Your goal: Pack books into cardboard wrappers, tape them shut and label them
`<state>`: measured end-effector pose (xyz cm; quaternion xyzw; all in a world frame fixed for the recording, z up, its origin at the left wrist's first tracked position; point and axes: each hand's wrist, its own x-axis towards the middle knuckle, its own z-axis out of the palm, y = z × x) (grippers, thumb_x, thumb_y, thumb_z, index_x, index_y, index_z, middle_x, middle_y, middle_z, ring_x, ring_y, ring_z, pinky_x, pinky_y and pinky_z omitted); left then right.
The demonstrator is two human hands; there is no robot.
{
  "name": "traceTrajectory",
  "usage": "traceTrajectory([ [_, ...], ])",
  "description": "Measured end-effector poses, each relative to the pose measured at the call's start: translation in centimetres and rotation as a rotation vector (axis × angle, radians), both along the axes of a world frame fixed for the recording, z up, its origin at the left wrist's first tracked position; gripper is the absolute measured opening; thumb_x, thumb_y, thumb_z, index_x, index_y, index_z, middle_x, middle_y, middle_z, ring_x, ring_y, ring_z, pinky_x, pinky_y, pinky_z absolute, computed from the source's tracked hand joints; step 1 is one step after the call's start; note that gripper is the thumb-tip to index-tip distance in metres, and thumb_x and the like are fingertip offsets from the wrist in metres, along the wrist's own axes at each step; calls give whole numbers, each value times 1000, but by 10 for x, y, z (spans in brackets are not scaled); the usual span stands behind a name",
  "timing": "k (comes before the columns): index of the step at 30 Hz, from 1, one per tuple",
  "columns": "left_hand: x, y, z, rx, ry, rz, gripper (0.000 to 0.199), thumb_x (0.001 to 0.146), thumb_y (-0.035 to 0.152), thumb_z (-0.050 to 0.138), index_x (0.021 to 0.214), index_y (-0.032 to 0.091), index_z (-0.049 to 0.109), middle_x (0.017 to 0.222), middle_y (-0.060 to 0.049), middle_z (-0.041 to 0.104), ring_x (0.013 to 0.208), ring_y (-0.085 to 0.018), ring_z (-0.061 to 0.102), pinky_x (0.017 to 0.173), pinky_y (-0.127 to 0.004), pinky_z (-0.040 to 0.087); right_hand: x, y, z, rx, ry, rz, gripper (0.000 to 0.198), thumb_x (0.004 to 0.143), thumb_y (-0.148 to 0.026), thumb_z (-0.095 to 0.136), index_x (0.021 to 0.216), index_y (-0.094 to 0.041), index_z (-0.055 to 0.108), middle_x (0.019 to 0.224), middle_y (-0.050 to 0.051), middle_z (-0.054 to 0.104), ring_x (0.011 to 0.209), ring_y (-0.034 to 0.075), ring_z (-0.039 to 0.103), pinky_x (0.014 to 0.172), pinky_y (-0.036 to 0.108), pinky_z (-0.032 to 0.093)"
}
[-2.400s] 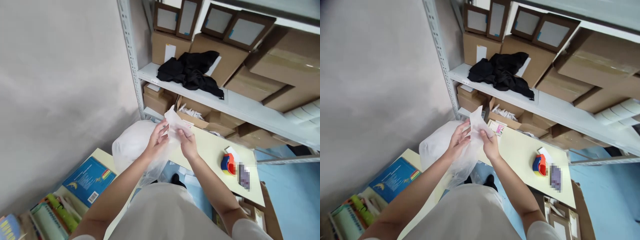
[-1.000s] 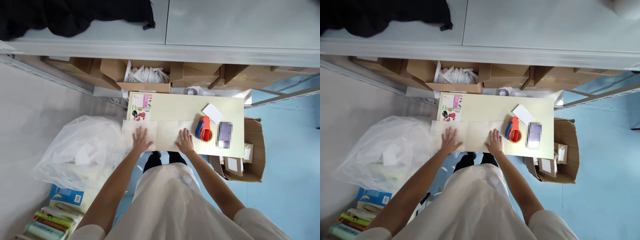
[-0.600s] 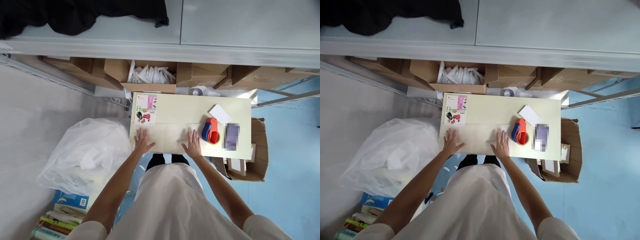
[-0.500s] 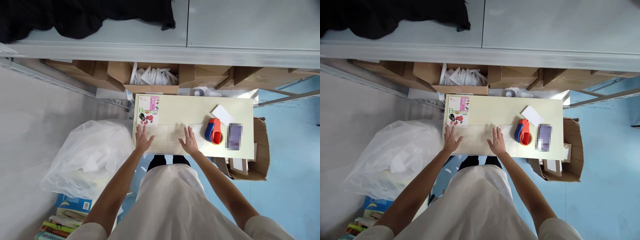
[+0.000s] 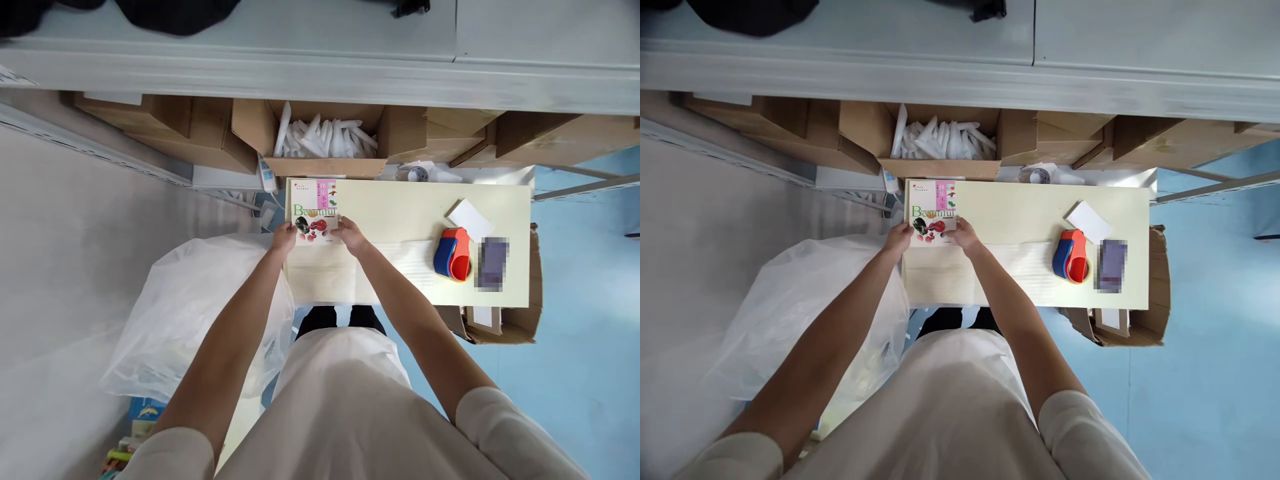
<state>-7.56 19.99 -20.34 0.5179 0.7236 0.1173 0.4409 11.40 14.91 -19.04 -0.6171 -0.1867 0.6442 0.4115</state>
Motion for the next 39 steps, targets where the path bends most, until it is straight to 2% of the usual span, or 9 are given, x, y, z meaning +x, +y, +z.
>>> traceTrajectory([
  [3,-5,14,12,-11,-215,69,23,71,27,55,86,12,65,80,-6,68,73,-17,63,69,-28,47,6,7,3,108,94,10,34,56,-28,69,87,-16,65,86,5,70,87,22,64,78,36,52],
  [6,-8,20,31,-97,-471,111,24,65,24,60,85,11,63,78,-5,67,69,-16,64,68,-28,48,8,11,6,185,135,-45,39,60,-33,68,95,-16,65,90,4,70,85,19,64,77,32,51],
  [11,-5,-11,60,-131,-627,87,32,64,28,66,92,14,60,84,-4,67,76,-16,65,70,-29,50,15,-20,18,210,-37,-184,47,64,-34,66,107,-18,63,99,5,69,83,17,64,73,31,52],
  [17,44,-101,50,-101,-513,-217,24,67,25,65,88,15,60,95,-7,69,81,-17,66,72,-30,53,64,-137,26,177,-260,-266,54,69,-35,60,119,-16,57,105,10,68,76,19,66,66,34,54],
  [23,128,-174,19,-131,-214,-520,12,70,14,64,79,18,58,82,-5,71,73,-16,67,70,-28,53,126,-235,2,-37,-579,-311,54,69,-34,52,117,-12,58,101,12,68,71,18,63,65,35,54],
  [29,178,-198,5,-123,-51,-572,14,71,15,67,82,19,60,83,-5,71,79,-19,68,74,-30,52,163,-255,-23,-95,-730,-239,53,72,-28,43,121,-13,58,104,12,68,81,22,63,76,40,52],
  [33,189,-211,6,-57,111,-567,38,73,12,64,110,15,54,103,-13,66,99,-27,64,86,-39,49,168,-256,-32,-91,-960,-65,52,73,-22,43,122,-14,58,110,15,63,102,27,58,93,46,45],
  [36,190,-220,9,114,187,-703,57,75,7,57,129,19,44,129,-16,51,116,-29,54,91,-39,47,160,-261,-34,-96,-1137,-24,59,74,-23,48,132,-12,48,129,20,50,121,32,45,102,50,36],
  [39,190,-225,10,198,187,-855,63,75,1,49,134,23,43,139,-14,40,123,-28,47,95,-38,46,152,-264,-35,-74,-1093,-61,71,74,-24,51,141,-9,32,137,23,41,127,33,39,104,50,34],
])
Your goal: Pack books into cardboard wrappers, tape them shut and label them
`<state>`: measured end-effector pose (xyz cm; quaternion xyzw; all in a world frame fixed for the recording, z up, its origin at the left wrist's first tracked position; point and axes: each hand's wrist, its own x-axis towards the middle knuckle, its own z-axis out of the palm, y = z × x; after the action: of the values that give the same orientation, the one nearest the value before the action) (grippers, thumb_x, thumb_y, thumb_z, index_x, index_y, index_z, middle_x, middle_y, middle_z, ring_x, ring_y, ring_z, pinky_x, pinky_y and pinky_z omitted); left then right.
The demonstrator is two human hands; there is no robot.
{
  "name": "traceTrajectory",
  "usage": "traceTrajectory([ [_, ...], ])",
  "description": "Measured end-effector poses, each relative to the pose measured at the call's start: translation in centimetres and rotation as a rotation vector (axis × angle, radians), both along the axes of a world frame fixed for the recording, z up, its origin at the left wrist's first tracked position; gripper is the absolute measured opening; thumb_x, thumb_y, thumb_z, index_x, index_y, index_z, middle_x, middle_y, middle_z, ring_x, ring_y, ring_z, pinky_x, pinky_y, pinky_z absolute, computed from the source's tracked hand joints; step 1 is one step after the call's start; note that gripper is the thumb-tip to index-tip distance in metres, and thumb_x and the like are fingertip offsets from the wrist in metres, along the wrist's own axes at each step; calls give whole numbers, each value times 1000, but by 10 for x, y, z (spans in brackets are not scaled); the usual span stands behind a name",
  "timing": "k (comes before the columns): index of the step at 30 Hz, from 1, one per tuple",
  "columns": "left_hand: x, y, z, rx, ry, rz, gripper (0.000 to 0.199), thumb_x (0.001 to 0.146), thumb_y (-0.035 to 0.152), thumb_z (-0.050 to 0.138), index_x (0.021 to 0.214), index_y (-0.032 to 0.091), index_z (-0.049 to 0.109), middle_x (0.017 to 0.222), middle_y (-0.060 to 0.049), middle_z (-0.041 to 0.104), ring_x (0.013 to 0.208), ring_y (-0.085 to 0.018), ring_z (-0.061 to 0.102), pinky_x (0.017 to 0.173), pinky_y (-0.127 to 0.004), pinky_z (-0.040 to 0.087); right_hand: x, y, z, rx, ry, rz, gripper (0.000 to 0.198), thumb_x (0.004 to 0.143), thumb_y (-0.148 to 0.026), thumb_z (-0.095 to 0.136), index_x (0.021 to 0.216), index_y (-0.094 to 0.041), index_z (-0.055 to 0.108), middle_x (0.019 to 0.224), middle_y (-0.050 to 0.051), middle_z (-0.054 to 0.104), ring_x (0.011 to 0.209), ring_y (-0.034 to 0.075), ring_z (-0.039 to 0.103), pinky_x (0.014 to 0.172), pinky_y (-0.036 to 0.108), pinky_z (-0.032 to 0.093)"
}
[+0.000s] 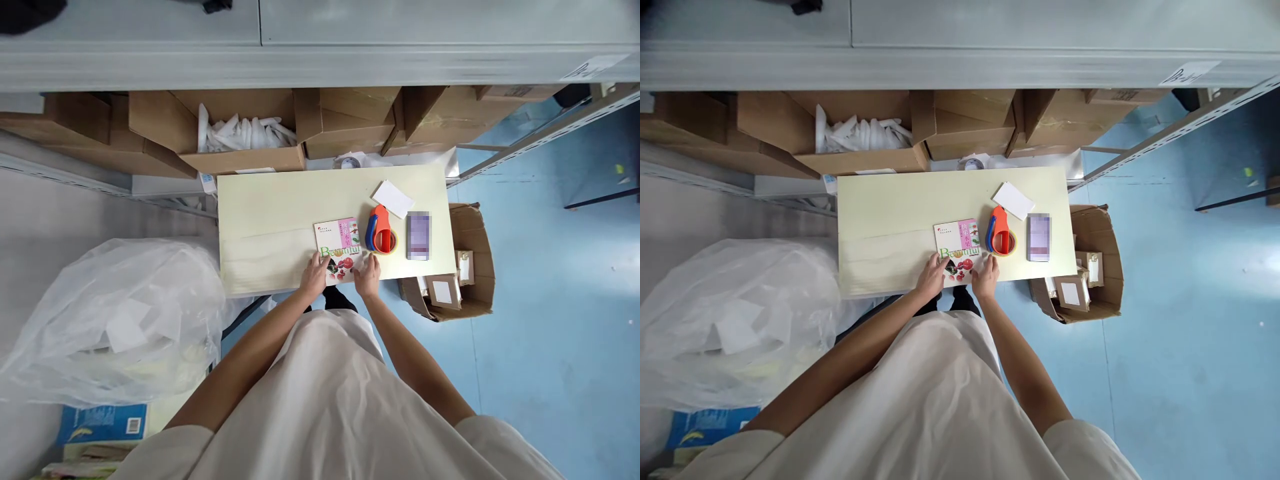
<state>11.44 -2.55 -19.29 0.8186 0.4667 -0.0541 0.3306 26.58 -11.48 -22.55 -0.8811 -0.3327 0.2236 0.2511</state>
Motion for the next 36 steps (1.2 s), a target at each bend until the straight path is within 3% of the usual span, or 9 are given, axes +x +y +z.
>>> traceTrajectory([
  [2,0,-1,-1,-4,6,-6,64,75,0,47,134,23,44,139,-14,39,124,-28,46,97,-40,45,0,3,0,20,105,-52,75,72,-24,53,141,-9,29,133,23,45,123,32,45,100,48,39],
  [5,0,-2,-4,-9,-25,20,65,75,0,46,135,23,44,139,-13,39,126,-28,44,100,-42,43,12,12,1,-12,300,-172,72,65,-28,60,133,-15,41,118,15,59,104,28,58,89,43,47],
  [9,0,-8,-6,-7,-41,62,62,76,3,48,135,22,45,142,-14,35,127,-30,42,101,-44,41,31,23,8,-46,529,-220,43,57,-32,65,98,-20,62,91,4,68,87,24,63,78,40,50],
  [14,-1,-21,-8,26,-17,132,63,77,11,53,138,15,39,143,-19,30,129,-35,37,102,-48,38,28,22,23,3,684,-191,26,59,-34,62,78,-18,58,77,4,69,74,21,65,67,34,52],
  [19,7,-25,-14,-37,-183,140,67,73,6,51,138,12,37,144,-20,31,137,-33,27,109,-50,29,19,13,49,98,739,-180,28,62,-39,65,78,-19,54,75,4,68,67,19,64,61,32,52],
  [23,34,-19,-13,-215,-353,166,68,69,6,55,135,14,42,142,-18,38,139,-30,26,111,-48,28,28,10,79,107,565,-105,27,66,-41,64,81,-19,55,74,4,67,64,18,61,59,30,51],
  [28,46,-1,10,-473,-620,367,46,81,20,50,127,19,51,125,-13,54,113,-24,55,96,-37,45,13,30,107,45,353,77,23,69,-36,63,82,-20,56,77,3,66,64,16,60,59,28,49],
  [32,12,14,32,-605,-892,513,45,85,42,54,124,21,48,116,-10,60,94,-20,64,82,-34,51,-34,55,100,73,324,241,31,69,-27,62,98,-20,54,86,3,63,68,15,60,65,30,50],
  [36,-25,34,27,-484,-650,658,33,84,40,53,109,18,56,99,-8,66,87,-19,64,74,-30,51,-69,70,75,121,472,402,51,64,-21,67,114,-20,55,109,10,57,99,21,55,81,36,51],
])
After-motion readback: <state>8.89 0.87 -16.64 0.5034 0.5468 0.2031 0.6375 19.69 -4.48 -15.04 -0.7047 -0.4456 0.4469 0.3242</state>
